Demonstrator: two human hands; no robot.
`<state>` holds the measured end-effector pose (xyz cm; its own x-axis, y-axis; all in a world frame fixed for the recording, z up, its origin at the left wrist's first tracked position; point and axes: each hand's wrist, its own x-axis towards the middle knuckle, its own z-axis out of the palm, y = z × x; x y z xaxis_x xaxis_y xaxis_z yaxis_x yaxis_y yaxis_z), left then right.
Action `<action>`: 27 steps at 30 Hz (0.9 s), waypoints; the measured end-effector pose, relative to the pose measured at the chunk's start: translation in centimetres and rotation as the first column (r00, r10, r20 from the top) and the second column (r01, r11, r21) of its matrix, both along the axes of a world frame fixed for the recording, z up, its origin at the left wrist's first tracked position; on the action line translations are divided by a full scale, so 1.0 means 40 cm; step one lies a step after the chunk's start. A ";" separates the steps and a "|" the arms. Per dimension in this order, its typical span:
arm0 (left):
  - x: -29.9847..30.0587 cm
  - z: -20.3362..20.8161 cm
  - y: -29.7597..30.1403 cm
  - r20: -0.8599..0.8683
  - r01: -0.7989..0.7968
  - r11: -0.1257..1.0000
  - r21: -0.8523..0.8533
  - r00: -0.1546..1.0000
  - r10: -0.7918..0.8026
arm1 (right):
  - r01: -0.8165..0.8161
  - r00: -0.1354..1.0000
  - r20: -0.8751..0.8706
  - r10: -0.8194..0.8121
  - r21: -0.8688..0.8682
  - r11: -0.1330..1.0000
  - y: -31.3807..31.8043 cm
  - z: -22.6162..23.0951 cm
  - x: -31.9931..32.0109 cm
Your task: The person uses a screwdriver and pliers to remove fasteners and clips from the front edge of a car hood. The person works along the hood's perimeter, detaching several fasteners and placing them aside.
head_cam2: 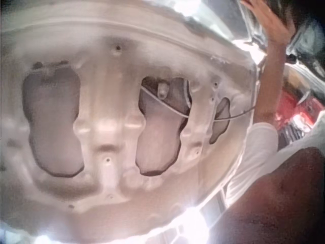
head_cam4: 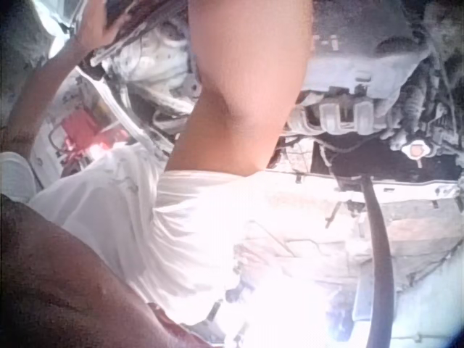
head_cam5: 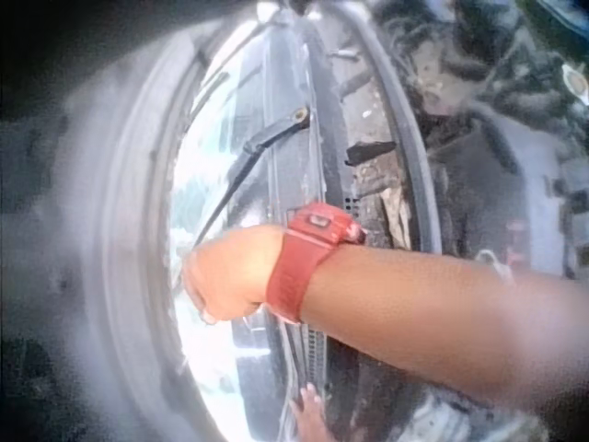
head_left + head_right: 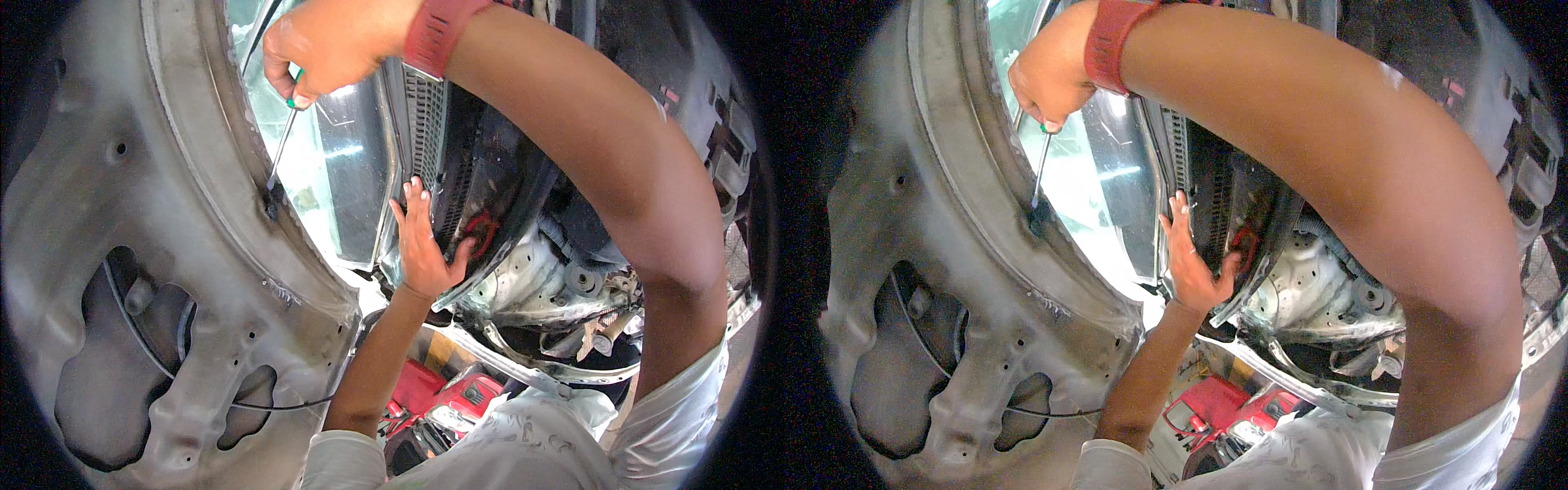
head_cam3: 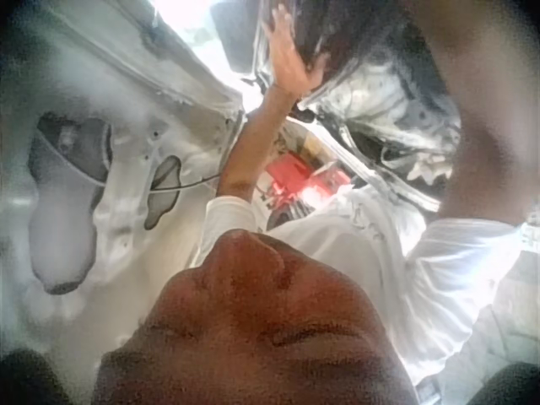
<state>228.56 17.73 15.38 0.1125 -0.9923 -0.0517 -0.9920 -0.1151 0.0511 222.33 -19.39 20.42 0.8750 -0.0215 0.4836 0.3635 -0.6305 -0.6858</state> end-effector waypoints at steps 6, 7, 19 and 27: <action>-0.001 0.000 -0.006 -0.003 0.003 1.000 0.010 1.000 -0.003 | 0.098 0.926 0.331 -0.181 0.250 0.963 0.060 -0.065 0.074; -0.004 0.003 -0.002 -0.003 -0.008 1.000 0.020 1.000 0.008 | 0.091 0.914 0.344 -0.216 0.345 0.934 0.078 -0.072 0.043; -0.005 0.007 -0.006 -0.029 0.002 1.000 0.023 1.000 -0.002 | 0.440 0.433 0.821 -0.372 0.168 0.882 0.099 -0.044 0.034; 0.000 0.001 -0.003 -0.014 0.010 1.000 -0.017 1.000 -0.011 | 0.398 0.769 0.488 -0.413 0.141 0.907 0.091 0.034 -0.012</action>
